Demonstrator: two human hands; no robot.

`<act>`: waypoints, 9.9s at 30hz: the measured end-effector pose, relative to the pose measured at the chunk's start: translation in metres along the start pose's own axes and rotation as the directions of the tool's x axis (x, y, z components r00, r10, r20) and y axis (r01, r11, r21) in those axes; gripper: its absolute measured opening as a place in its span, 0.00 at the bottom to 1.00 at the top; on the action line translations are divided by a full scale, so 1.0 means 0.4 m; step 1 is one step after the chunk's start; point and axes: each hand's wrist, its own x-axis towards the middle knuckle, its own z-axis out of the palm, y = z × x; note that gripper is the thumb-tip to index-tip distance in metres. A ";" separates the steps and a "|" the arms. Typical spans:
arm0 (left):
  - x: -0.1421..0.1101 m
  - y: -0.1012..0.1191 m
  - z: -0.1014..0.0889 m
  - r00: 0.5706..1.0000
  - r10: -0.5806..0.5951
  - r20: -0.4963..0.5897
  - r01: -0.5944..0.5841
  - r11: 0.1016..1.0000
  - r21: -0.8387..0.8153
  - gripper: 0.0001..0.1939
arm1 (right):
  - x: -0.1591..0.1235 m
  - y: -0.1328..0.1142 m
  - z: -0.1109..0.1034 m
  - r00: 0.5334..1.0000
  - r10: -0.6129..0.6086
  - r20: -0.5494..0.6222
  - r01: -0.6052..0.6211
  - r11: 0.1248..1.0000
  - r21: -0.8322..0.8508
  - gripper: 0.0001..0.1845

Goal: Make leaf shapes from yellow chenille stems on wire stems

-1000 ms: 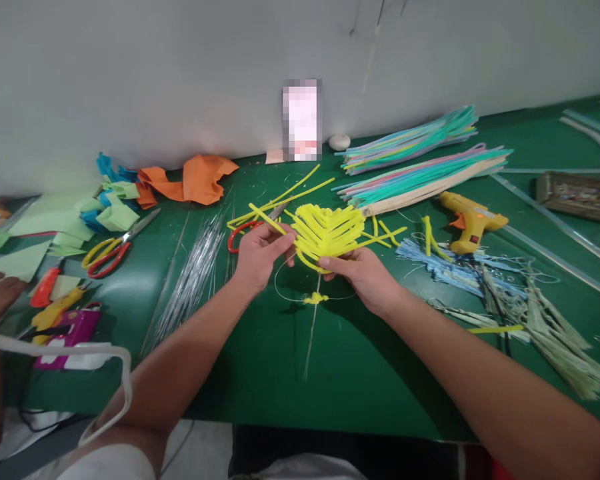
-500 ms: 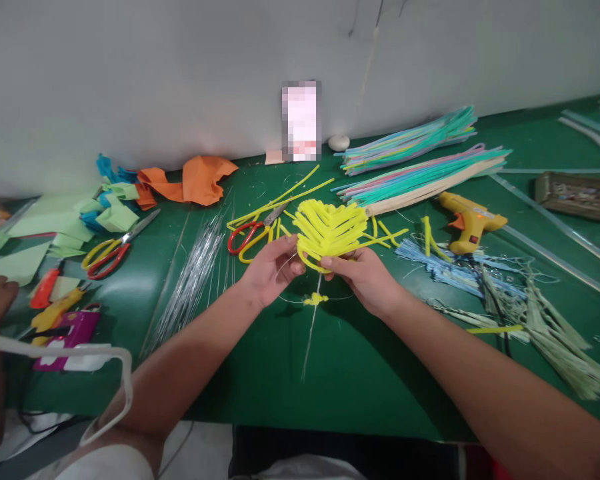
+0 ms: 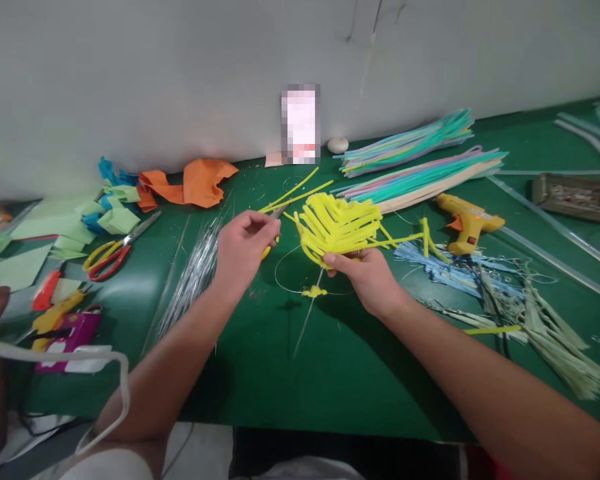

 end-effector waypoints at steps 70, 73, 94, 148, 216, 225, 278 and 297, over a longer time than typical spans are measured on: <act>-0.053 -0.098 0.088 0.933 -0.274 0.233 0.359 0.741 -0.567 0.16 | 0.002 -0.035 -0.024 0.823 -0.349 -0.448 0.165 0.902 -0.398 0.18; -0.054 -0.100 0.089 0.934 -0.278 0.222 0.356 0.743 -0.567 0.17 | 0.004 -0.035 -0.021 0.830 -0.353 -0.432 0.189 0.907 -0.377 0.13; -0.054 -0.105 0.090 0.938 -0.279 0.204 0.346 0.752 -0.561 0.18 | 0.025 -0.002 -0.017 0.948 -0.040 -0.315 0.066 0.995 0.074 0.14; -0.057 -0.142 0.094 0.958 -0.166 0.232 0.244 0.897 -0.369 0.17 | 0.027 -0.008 -0.018 0.992 0.123 0.010 -0.123 0.992 -0.032 0.14; -0.042 -0.124 0.085 0.954 -0.248 0.169 0.301 0.798 -0.522 0.10 | 0.031 -0.018 -0.018 0.988 0.142 -0.061 -0.130 0.977 0.168 0.19; -0.043 -0.125 0.084 0.954 -0.237 0.182 0.298 0.799 -0.522 0.09 | 0.032 -0.013 -0.024 0.982 0.147 -0.120 -0.106 0.950 0.292 0.14; -0.045 -0.115 0.084 0.952 -0.264 0.156 0.307 0.795 -0.523 0.10 | 0.040 0.003 -0.026 0.957 -0.011 -0.291 0.035 0.996 0.077 0.16; -0.044 -0.111 0.086 0.945 -0.299 0.132 0.322 0.783 -0.532 0.08 | 0.050 0.018 -0.034 0.970 -0.030 -0.242 0.047 0.997 0.067 0.18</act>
